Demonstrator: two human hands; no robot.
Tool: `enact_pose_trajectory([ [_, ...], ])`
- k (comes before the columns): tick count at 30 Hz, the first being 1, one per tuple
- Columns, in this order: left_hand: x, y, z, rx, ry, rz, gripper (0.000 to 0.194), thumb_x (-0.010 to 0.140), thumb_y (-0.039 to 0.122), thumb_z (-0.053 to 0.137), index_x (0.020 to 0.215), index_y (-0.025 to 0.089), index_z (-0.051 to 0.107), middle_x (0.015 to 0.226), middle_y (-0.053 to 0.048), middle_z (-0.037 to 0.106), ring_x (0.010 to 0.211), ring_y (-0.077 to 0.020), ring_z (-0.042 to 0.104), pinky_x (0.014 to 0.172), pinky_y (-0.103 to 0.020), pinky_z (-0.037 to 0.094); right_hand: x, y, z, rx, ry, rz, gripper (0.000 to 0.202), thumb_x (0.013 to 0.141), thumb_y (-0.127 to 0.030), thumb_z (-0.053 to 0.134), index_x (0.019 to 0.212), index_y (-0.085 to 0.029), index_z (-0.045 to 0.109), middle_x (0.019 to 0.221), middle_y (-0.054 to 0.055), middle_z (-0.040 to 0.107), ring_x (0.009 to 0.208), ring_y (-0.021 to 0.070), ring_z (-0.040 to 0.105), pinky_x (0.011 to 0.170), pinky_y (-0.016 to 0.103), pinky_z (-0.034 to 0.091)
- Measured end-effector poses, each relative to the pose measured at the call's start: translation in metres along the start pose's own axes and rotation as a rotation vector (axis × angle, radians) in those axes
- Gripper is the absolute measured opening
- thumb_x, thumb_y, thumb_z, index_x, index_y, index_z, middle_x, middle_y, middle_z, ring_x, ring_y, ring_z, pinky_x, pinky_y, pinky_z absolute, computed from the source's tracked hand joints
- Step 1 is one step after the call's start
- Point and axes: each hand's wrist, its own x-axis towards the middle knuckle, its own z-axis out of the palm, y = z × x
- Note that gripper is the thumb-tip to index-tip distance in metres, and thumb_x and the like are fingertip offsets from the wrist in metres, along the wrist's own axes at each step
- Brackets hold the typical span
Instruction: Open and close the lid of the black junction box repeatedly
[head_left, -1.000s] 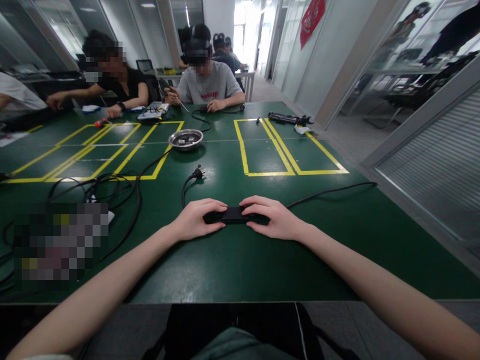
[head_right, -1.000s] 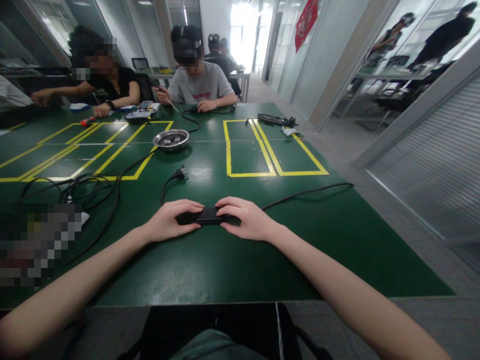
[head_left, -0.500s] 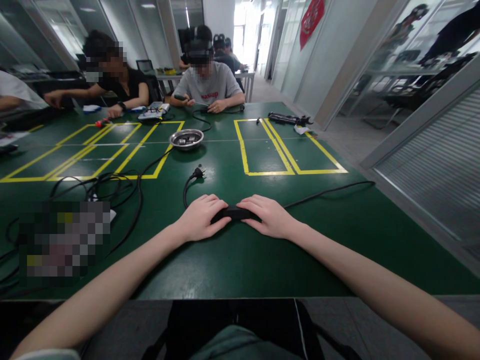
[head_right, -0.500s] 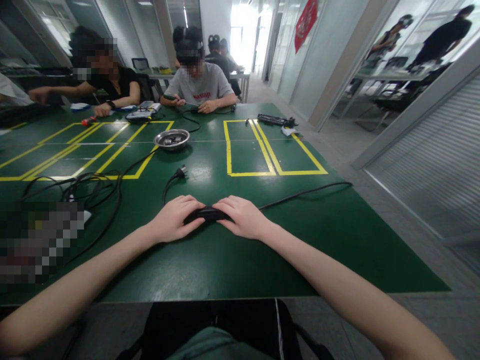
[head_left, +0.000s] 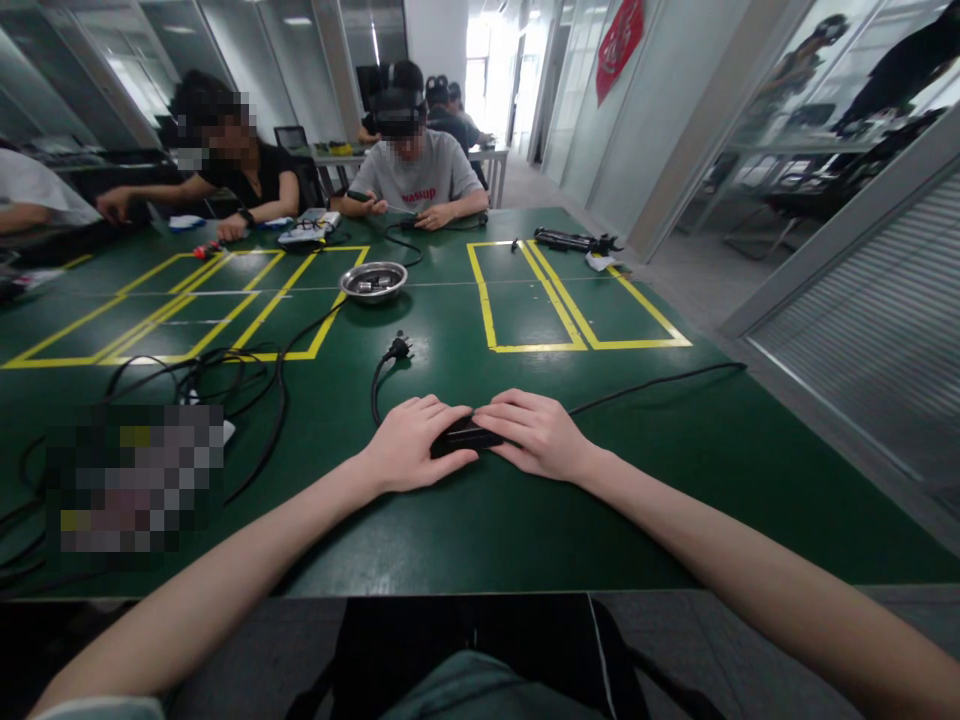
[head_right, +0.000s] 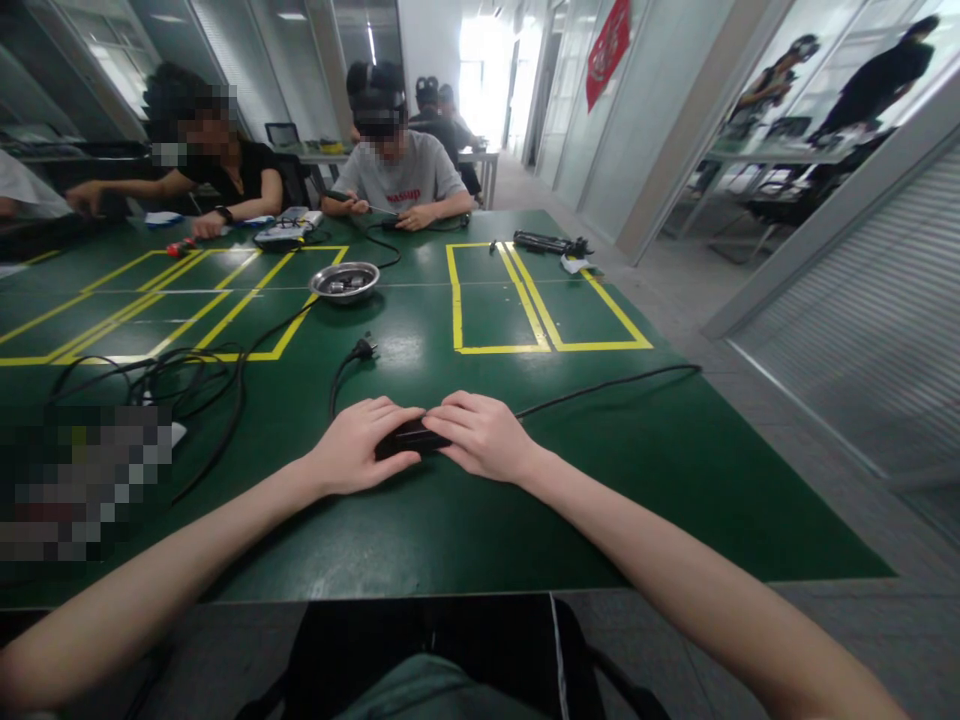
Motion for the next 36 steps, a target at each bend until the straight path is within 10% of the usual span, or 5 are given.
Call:
enact_pose_trajectory([
  [9, 0.007, 0.001, -0.006, -0.554, -0.119, -0.267, 0.032, 0.097, 0.046, 0.063, 0.109, 0.017, 0.073, 0.093, -0.002, 0.076, 0.082, -0.0192, 0.069, 0.073, -0.029, 0.054, -0.003, 0.0, 0.0, -0.061, -0.049, -0.078, 0.027, 0.104, -0.021, 0.049, 0.119, -0.024, 0.072, 0.126, 0.011, 0.074, 0.115, 0.0265, 0.068, 0.093, 0.046, 0.059],
  [16, 0.001, 0.003, -0.001, -0.227, 0.108, -0.157, 0.026, 0.089, 0.038, 0.077, 0.103, 0.018, 0.067, 0.091, -0.005, 0.068, 0.087, -0.0223, 0.064, 0.079, -0.035, 0.051, -0.002, 0.002, -0.001, 0.124, -0.086, 0.156, 0.041, 0.098, -0.043, 0.065, 0.131, -0.018, 0.064, 0.109, 0.012, 0.076, 0.092, 0.0242, 0.073, 0.077, 0.035, 0.059],
  [36, -0.001, 0.003, 0.004, -0.106, 0.062, -0.142, 0.03, 0.095, 0.047, 0.07, 0.103, 0.018, 0.073, 0.085, -0.006, 0.072, 0.082, -0.023, 0.067, 0.077, -0.035, 0.052, 0.001, -0.005, 0.002, 0.124, -0.04, 0.133, 0.041, 0.1, -0.046, 0.063, 0.13, -0.017, 0.064, 0.109, 0.013, 0.075, 0.094, 0.0255, 0.071, 0.08, 0.038, 0.059],
])
